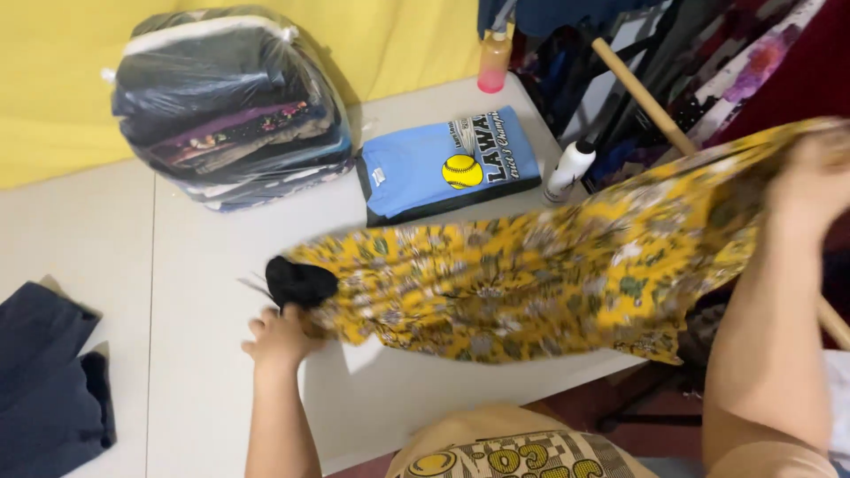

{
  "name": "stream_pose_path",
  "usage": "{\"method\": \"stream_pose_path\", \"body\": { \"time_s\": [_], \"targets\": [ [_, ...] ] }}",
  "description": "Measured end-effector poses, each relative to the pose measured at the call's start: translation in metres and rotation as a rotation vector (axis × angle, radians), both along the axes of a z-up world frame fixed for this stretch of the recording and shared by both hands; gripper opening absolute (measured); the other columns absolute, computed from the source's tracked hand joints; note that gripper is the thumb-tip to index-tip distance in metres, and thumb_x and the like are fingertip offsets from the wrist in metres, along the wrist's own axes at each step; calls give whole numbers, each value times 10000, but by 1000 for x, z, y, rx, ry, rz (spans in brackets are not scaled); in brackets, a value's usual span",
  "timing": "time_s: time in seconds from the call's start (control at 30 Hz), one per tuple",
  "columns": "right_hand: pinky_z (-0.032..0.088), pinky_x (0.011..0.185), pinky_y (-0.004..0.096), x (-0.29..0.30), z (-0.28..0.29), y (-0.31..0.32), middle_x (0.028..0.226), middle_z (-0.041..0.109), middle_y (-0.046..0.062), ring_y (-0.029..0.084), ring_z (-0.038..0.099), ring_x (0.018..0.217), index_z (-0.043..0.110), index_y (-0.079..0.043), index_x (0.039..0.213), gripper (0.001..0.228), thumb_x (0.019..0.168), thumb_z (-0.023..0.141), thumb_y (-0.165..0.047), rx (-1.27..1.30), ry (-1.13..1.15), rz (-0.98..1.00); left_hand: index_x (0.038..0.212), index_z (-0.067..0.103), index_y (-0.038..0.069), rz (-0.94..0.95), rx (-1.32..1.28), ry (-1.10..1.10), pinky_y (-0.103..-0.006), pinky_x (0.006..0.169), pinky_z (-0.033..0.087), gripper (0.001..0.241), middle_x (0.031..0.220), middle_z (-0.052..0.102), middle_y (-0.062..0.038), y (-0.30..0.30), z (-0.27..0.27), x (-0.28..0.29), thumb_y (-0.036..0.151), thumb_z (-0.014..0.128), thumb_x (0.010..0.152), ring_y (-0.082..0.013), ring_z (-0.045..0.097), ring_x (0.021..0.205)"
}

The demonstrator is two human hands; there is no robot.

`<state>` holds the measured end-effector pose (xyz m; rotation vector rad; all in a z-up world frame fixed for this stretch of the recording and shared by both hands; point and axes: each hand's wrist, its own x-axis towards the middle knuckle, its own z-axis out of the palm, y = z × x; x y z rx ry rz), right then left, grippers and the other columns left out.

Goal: The person folds a pair of dark grey sweatpants on a white table, smoothing the fabric and folding them into a compact rectangle. They then retrieve a light blue t-shirt from a laundry basket, spray it with a liquid from a white bottle, and fold it. Finally, they take a yellow floral dress from the basket, spray it, and begin folding it.

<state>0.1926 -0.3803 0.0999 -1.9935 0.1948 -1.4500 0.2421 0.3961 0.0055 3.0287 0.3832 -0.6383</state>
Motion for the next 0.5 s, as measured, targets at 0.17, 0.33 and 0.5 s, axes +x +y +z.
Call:
{"method": "stream_pose_path", "body": {
  "time_s": [0.17,0.33,0.5],
  "targets": [
    [557,809,580,22,-51,57,1204,609,230,482,665,1046,567,-137,1388,533,925,800,-262,-31,726,-292,1435,570,178,62,-126,-50,-647,1048,417,883,1507,454,-179,-22,-22,-18,527,905,697,-423,419,1382],
    [459,854,773,24,-103,155,1450,371,298,596,501,1222,455,-124,1513,764,834,733,-338,-151,1245,-250,1450,525,149,-89,-203,-314,-648,1127,347,811,1532,431,-133,-67,-5,-25,391,879,762,-380,396,1414],
    [241,1112,748,5,-100,232,1677,223,202,476,136,1549,259,-366,1631,862,885,653,-191,-358,1494,178,1415,513,13,-4,-360,-67,-700,1164,229,791,1355,633,-220,-94,7,-18,591,696,906,-360,544,1346]
  ]
}}
